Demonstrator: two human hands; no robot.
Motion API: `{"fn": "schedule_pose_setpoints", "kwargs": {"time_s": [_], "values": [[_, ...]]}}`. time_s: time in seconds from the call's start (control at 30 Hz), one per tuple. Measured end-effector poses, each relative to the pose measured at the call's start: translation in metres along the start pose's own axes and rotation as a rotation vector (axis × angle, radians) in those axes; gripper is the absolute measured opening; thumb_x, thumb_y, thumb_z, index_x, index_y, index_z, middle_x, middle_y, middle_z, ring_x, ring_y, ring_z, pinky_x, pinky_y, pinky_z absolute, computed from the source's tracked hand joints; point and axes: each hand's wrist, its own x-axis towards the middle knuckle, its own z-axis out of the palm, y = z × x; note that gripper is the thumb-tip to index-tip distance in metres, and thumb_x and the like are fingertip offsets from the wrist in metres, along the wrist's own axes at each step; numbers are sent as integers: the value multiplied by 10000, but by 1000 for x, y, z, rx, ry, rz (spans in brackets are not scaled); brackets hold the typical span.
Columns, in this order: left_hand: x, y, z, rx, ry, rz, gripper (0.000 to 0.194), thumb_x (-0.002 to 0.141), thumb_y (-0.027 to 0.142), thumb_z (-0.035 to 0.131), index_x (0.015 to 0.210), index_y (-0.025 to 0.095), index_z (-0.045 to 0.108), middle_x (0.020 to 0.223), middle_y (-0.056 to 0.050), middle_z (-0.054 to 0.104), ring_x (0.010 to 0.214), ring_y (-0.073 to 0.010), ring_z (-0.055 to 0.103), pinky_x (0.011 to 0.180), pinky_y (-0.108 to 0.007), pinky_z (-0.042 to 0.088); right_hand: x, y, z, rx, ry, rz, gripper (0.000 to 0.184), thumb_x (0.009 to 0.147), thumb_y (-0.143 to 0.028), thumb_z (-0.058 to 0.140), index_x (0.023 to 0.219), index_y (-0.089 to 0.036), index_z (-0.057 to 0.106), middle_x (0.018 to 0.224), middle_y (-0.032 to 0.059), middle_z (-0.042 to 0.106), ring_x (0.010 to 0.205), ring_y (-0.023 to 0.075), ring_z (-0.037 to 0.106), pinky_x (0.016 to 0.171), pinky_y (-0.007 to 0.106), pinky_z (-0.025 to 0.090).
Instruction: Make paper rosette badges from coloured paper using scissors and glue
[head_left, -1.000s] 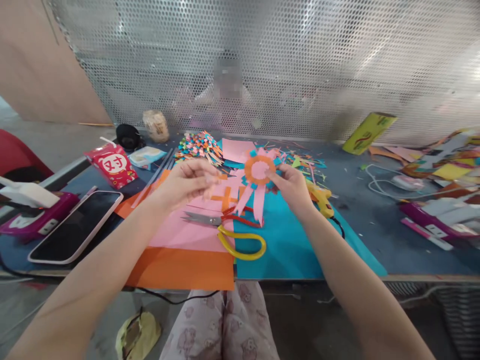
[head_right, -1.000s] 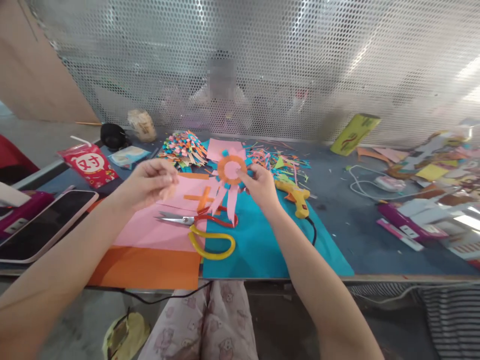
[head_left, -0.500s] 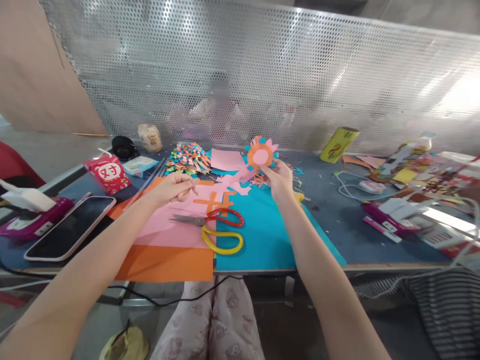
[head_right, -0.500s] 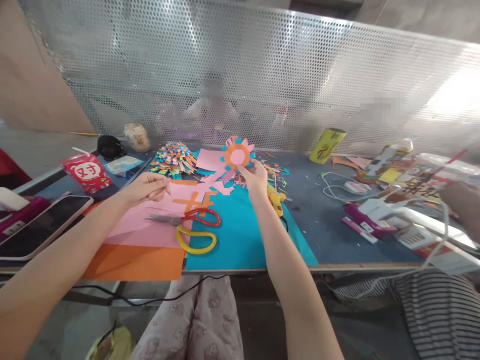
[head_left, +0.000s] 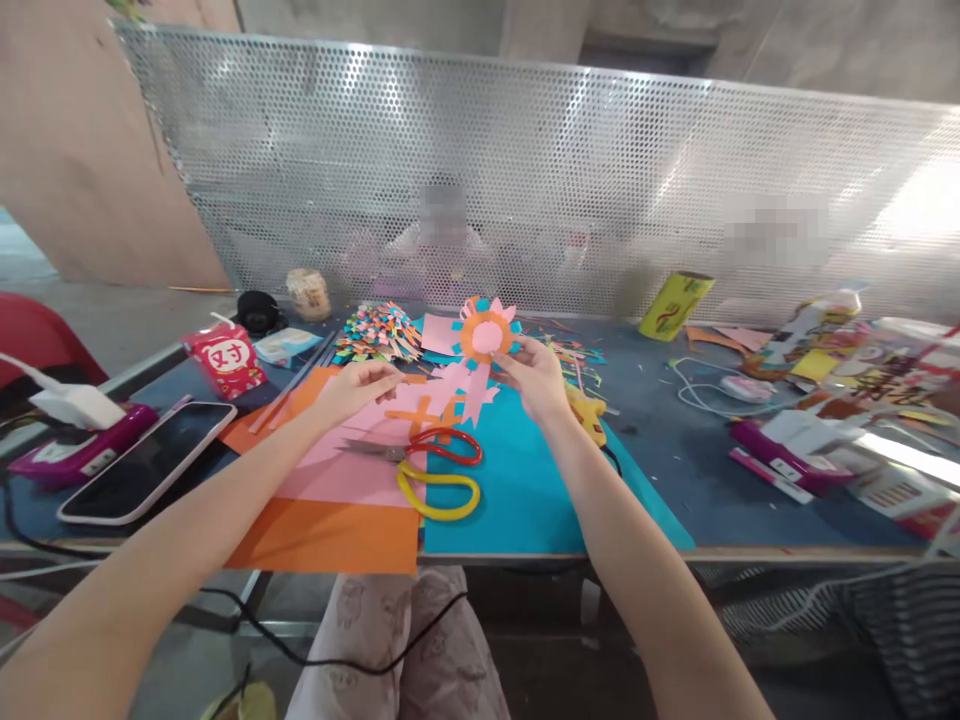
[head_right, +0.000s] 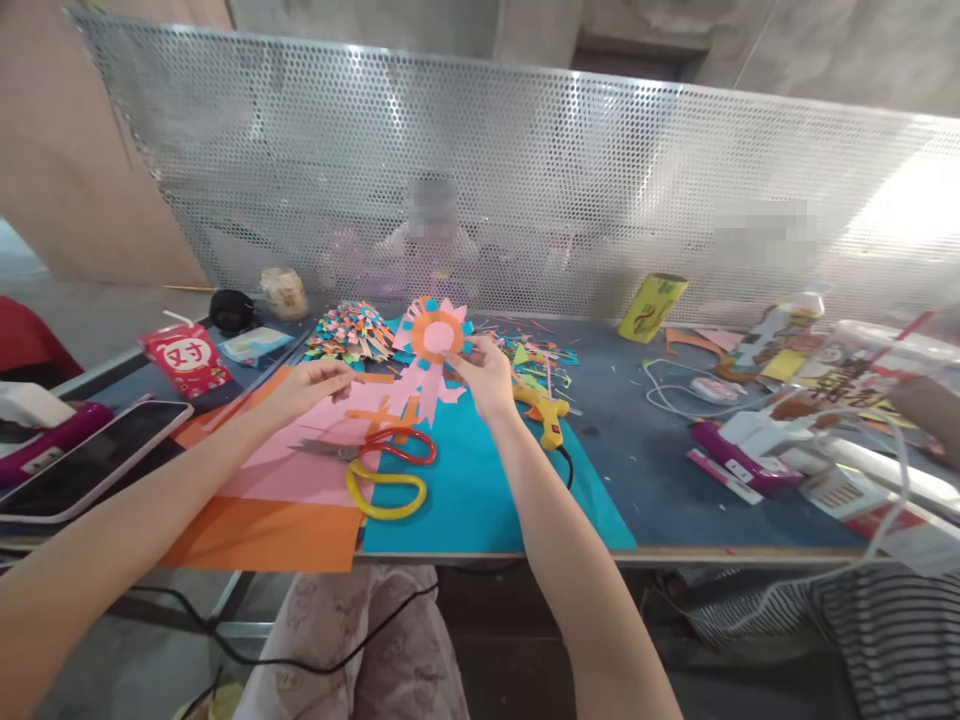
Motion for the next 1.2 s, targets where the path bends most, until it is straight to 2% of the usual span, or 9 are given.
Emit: {"fn": "schedule_pose_setpoints", "kwargs": {"time_s": [0.13,0.23,0.33,0.5,0.8,0.93,1.07,1.13,1.2], "values": [[-3,4,5,-151,54,67,421,599,452,798,867,150,676,747,-50,697,694,-151,625,588,-242,457,-12,-2,14,11,-162,39,578,441,-433,852,883,-236,535,737,-32,701,719,183,689,645,333,578],[-6,10,7,-261,95,155,475,591,472,816,922,157,684,909,-86,721,857,-182,653,690,-256,482,-18,-1,23,-46,-187,56,553,445,-413,842,866,-236,531,695,-38,696,651,168,673,574,299,551],[-8,14,9,-308,99,185,475,636,503,785,955,160,703,975,-97,719,889,-186,652,739,-271,488,-22,1,28,-117,-217,42,489,466,-373,826,832,-232,535,673,-38,687,611,153,649,539,275,516],[-8,12,13,-350,110,89,485,662,561,738,938,162,722,933,-73,715,767,-142,625,672,-256,491,-28,-1,27,-198,-322,-8,339,578,-311,754,830,-218,547,657,-44,646,596,128,604,558,259,471],[-9,19,14,-388,187,60,447,584,282,834,970,148,654,732,-18,711,717,-133,659,700,-252,493,-34,2,33,-244,-440,-2,280,596,-229,688,849,-207,571,741,-36,632,647,121,589,618,262,467],[-9,18,11,-349,208,55,443,596,283,827,977,135,653,652,3,690,641,-126,651,672,-258,494,-35,2,33,-253,-430,21,273,592,-254,696,830,-213,568,716,-36,638,643,130,598,608,264,469],[-7,22,8,-448,237,91,416,542,292,863,866,147,646,673,-12,707,752,-176,701,777,-308,526,-32,1,31,-257,-382,16,302,576,-267,716,829,-215,560,729,-28,644,608,122,581,533,242,442],[-8,26,5,-542,210,134,410,518,290,882,822,166,635,632,12,689,802,-189,713,839,-328,531,-30,2,28,-264,-336,39,332,577,-298,727,846,-213,552,704,-24,645,591,129,585,508,240,433],[-11,30,1,-632,142,151,421,512,312,893,818,190,631,562,57,640,719,-163,711,818,-317,553,-25,5,25,-259,-260,64,366,572,-341,733,856,-213,542,669,-23,645,578,146,599,496,250,442]]}}
